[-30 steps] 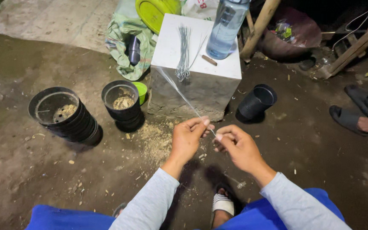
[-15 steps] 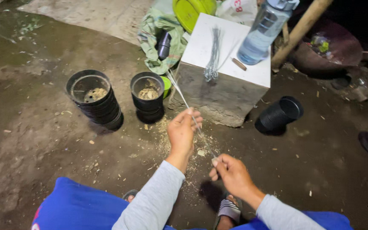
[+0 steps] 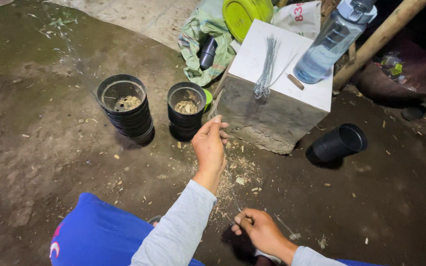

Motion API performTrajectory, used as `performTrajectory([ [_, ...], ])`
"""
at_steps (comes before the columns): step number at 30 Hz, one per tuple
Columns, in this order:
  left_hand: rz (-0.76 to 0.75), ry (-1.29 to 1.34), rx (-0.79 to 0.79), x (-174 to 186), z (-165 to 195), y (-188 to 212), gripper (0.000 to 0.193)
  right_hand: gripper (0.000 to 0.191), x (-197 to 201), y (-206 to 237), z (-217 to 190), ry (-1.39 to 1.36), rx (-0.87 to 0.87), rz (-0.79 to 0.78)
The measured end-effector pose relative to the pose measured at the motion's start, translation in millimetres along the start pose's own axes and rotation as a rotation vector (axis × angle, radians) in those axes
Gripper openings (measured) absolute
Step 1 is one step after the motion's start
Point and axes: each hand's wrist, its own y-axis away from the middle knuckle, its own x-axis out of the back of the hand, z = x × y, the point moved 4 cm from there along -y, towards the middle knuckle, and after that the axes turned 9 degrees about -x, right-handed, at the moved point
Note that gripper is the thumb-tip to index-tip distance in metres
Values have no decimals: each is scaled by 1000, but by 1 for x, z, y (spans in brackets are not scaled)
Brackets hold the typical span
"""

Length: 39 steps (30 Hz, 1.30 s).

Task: The person sits on the floor and repeatedly picks up thin metal wires, bends them into loops, and inserts them into the bottom of black plastic plant pots. The person then stacks the finished pots together.

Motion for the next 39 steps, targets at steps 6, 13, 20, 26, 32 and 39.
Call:
performTrajectory([
  [6, -70, -98, 29, -4, -17, 13, 25, 24, -8, 8, -13, 253, 76, -84],
  [13, -554, -597, -21, -17, -21, 37, 26, 39, 92, 12, -89, 456, 318, 375],
  [20, -868, -743, 107, -28, -32, 64, 24, 30, 161, 14, -112, 78, 380, 378],
  [26, -967, -749, 147, -30, -43, 79, 25, 19, 163, 4, -90, 2, 309, 320],
  [32, -906, -818, 142, -28, -50, 86, 26, 21, 166, 3, -85, -75, 308, 273],
  [39, -924, -808, 139, -27, -46, 82, 27, 37, 184, 22, -94, 146, 374, 335],
])
